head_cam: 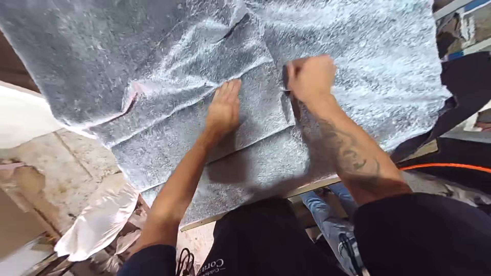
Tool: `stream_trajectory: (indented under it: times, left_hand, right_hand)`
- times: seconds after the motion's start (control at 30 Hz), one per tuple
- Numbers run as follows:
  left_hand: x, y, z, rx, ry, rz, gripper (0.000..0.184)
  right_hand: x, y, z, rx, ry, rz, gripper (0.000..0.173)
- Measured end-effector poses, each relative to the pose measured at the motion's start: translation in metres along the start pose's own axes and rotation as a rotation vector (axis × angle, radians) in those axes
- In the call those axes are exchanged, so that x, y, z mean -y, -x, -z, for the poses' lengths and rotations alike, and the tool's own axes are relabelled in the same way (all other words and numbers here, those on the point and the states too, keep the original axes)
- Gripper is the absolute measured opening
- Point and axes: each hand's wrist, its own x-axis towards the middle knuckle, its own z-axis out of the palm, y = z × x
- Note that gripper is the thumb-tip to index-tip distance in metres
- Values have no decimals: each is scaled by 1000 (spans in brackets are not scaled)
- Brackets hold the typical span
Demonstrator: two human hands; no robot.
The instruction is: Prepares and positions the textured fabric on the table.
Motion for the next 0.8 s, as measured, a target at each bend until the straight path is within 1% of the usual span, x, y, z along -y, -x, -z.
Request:
stream_trajectory:
  times: [0.03, 0.07, 0.1, 0.13, 0.17, 0.2, 0.23, 0.27, 0.3, 0.33, 0.37, 0.4, 0.47, 0.53, 0.57, 0.6, 0.63, 0.67, 0.7, 0.73, 0.77, 0.8]
  left_hand:
    - [1, -9, -8, -35, 29, -67, 52]
    - [1, -20, -12, -59, 17, -99, 54]
    - [-2, -21, -15, -44, 0, -120, 54]
    - [-5, -15, -16, -17, 3, -130, 54]
    - [-6, -15, -15, -14, 4, -132, 53]
    - [-4, -22, -15, -39, 5, -137, 52]
    - [-3, -25, -15, -61, 7, -137, 50]
    - [-3, -21, -16, -97, 17, -126, 47]
    - [-2, -13, -17, -157, 39, -123, 43]
    - [-2, -8, -18, -236, 61, -142, 39]
    - [-1, -6, -19, -304, 68, -178, 36]
    - [-2, -4, -20, -324, 62, -208, 36]
    - [-10, -13, -23, -274, -22, -196, 40]
    - [-30, -33, -27, -167, -136, -89, 45]
    - [-43, -38, -30, -127, -160, -18, 46]
    - [-55, -56, -32, -97, -172, 37, 47]
    - [-66, -79, -32, -50, -149, 67, 48]
    - [-75, -97, -29, 41, -58, 76, 49]
    - [-82, -109, -24, 183, 97, 84, 50]
    - [-87, -119, -17, 311, 271, 93, 49]
    - [-90, -122, -14, 322, 430, 85, 46]
    - [-92, -112, -13, 196, 515, 77, 39]
  right_hand:
    - [-24, -12, 2, -116, -3, -47, 59]
    - [-42, -29, 4, -215, -15, -45, 67]
    - [-55, -37, 0, -235, -49, -23, 80]
    - [-63, -42, -9, -199, -90, -2, 91]
    - [-64, -55, -18, -186, -129, 13, 90]
    - [-62, -72, -23, -210, -150, 34, 75]
    - [-58, -82, -28, -232, -161, 56, 55]
    - [-53, -85, -35, -241, -161, 84, 41]
    - [-50, -83, -38, -226, -156, 109, 36]
    - [-53, -82, -32, -209, -153, 122, 36]
    - [-62, -82, -18, -200, -156, 117, 37]
    - [-77, -78, -5, -203, -172, 87, 38]
    - [-108, -76, 19, -223, -169, 40, 39]
    - [-119, -73, 25, -183, -162, 38, 32]
    - [-118, -65, 19, -181, -168, 45, 28]
    - [-113, -65, 21, -257, -165, 51, 27]
    - [-102, -67, 28, -380, -146, 56, 28]
    - [-82, -62, 35, -481, -138, 66, 33]
    - [-58, -49, 38, -520, -140, 103, 38]
    - [-33, -33, 39, -497, -148, 163, 41]
    - [-10, -16, 39, -446, -161, 246, 42]
    - [7, -2, 35, -397, -168, 341, 39]
